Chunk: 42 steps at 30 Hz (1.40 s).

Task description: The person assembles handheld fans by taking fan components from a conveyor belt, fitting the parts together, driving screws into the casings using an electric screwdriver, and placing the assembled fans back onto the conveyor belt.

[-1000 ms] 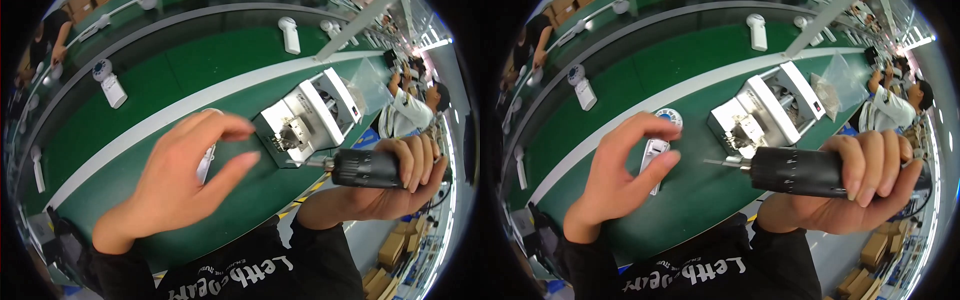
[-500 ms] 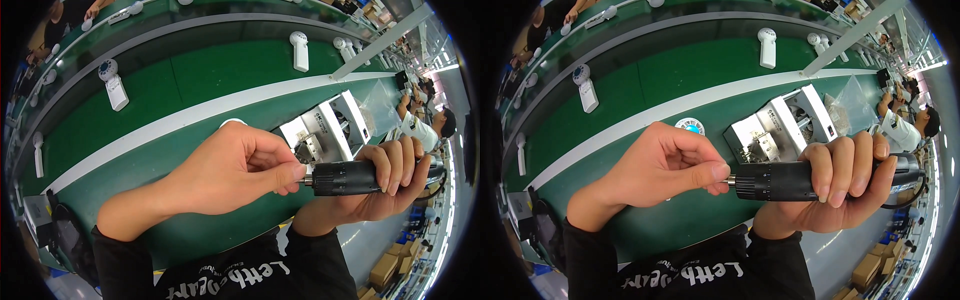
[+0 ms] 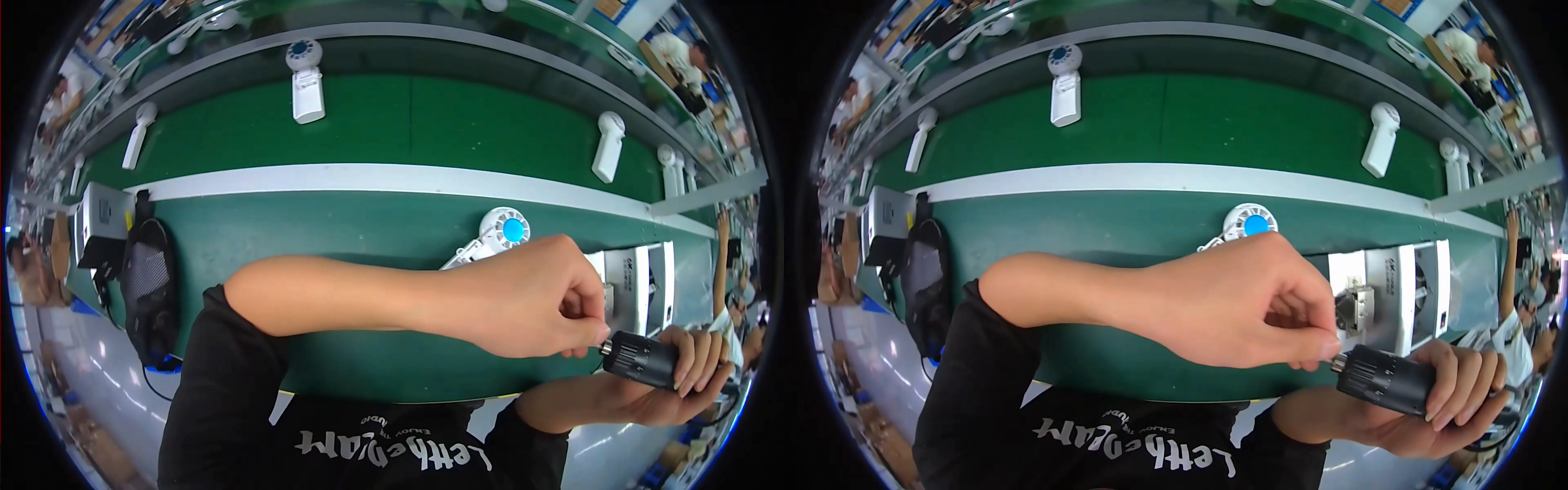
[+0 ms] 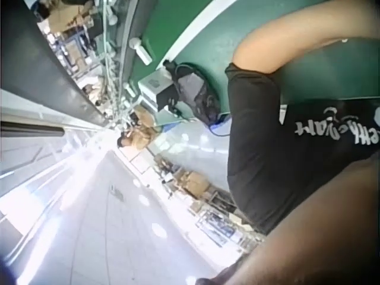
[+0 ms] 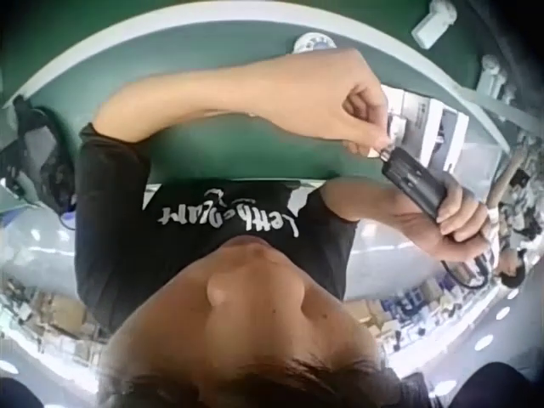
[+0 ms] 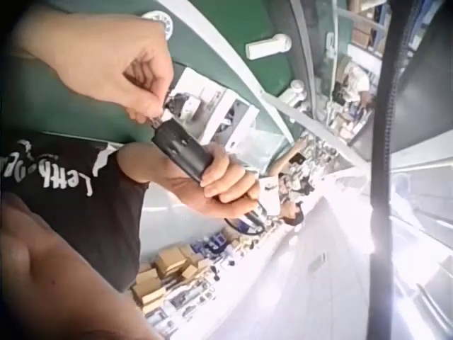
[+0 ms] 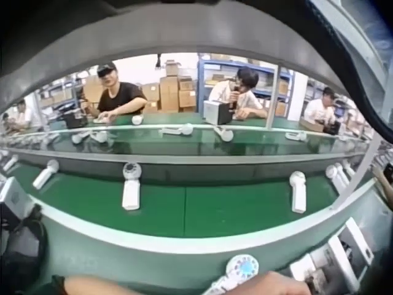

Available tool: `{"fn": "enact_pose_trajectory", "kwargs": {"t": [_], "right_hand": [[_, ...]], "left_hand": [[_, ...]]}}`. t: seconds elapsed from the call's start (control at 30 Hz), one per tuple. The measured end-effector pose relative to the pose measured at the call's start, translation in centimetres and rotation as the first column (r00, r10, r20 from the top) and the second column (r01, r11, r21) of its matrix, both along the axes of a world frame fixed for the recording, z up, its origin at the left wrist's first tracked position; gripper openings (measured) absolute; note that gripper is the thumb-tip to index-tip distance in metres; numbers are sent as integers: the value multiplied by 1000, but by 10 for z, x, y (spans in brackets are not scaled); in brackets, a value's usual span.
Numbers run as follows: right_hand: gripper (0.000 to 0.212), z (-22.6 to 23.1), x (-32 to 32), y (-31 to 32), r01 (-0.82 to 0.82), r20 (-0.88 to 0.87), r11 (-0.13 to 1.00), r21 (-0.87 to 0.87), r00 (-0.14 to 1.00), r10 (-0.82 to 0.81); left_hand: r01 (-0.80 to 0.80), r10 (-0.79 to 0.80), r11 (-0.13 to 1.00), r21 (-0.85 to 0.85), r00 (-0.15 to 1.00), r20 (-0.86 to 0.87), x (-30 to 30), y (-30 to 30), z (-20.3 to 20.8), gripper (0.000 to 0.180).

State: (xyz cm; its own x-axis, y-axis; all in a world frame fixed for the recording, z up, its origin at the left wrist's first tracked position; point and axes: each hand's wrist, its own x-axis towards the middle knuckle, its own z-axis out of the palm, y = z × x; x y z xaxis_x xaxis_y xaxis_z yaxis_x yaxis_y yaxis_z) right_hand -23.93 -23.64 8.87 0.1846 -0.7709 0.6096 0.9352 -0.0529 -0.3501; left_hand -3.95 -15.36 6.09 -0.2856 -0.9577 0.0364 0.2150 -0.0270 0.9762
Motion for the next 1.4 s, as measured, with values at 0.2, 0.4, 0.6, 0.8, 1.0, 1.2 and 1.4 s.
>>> {"fn": "enact_pose_trajectory", "kwargs": {"t": [0.2,0.4,0.6,0.8,1.0,1.2,1.4], "right_hand": [[21,0,-8,-13,1,-7,1000,17,1000,-1],[23,2,-20,-26,-25,-11,999,40,1000,25],[21,5,-68,-44,176,-17,982,-73,984,-177],[35,17,-57,-62,328,-98,928,-177,932,-348],[57,23,-67,-65,509,-239,820,-262,789,-566],[58,4,-50,-62,329,-248,835,-441,849,-466],[36,-4,-33,-50,387,-307,837,-386,802,-512]], "left_hand": [[15,-14,999,-29,1000,27,-7,-8,1,18],[-146,161,985,-97,973,168,-2,-19,0,21],[-566,429,335,-753,-620,657,212,-6,-41,75],[-944,414,182,-274,-179,892,406,66,-139,81],[-925,438,374,-69,111,892,358,34,-106,45],[-905,815,357,230,422,396,219,5,-70,38],[-638,670,680,360,741,48,64,-10,-59,33]]}}
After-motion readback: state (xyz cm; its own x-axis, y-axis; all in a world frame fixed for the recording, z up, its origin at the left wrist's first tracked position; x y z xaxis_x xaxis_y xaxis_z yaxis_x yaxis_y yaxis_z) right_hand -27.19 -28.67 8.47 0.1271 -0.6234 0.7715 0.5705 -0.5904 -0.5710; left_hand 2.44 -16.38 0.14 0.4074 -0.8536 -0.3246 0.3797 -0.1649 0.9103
